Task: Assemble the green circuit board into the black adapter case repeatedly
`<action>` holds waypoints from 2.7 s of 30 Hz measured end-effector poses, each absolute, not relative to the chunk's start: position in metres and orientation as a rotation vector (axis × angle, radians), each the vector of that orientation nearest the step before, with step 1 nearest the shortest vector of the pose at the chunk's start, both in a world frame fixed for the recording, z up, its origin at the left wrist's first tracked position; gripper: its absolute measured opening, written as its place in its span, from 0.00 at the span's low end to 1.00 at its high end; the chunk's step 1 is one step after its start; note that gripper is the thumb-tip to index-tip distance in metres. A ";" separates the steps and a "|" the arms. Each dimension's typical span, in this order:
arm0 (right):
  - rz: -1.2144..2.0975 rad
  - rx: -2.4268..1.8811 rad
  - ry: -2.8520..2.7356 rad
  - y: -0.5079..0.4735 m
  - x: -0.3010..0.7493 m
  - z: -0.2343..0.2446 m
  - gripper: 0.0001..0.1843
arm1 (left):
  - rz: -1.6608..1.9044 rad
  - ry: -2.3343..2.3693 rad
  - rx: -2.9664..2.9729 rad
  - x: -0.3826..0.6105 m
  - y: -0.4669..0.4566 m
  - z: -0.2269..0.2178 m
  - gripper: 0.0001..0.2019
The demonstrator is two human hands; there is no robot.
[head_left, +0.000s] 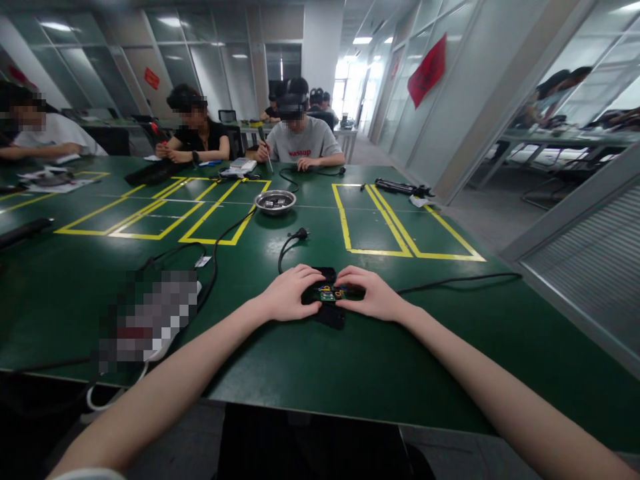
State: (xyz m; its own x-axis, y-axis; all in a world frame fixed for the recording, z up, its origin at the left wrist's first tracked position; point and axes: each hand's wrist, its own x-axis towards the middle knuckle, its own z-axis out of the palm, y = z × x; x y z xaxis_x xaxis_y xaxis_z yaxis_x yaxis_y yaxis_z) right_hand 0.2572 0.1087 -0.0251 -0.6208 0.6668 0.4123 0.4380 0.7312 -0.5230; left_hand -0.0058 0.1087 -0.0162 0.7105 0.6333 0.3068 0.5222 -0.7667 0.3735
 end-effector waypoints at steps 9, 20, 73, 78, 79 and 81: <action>0.501 -0.944 -2.401 0.113 0.280 -0.022 0.09 | 0.611 0.946 2.632 -0.003 0.107 -0.016 0.25; 0.348 -0.989 -2.350 0.106 0.259 -0.029 0.08 | 0.759 1.010 2.542 0.004 0.107 -0.024 0.17; 0.418 -0.790 -2.394 0.099 0.262 -0.022 0.10 | 0.484 0.907 1.913 -0.028 0.122 0.002 0.10; 0.223 -0.842 -2.537 0.098 0.264 -0.019 0.13 | 0.473 0.837 1.995 -0.030 0.121 0.000 0.07; 0.172 -0.859 -2.563 0.097 0.263 -0.019 0.14 | 0.474 0.830 2.044 -0.030 0.122 0.001 0.07; 0.084 -0.900 -2.597 0.096 0.262 -0.019 0.15 | 0.492 0.846 2.176 -0.031 0.123 0.001 0.06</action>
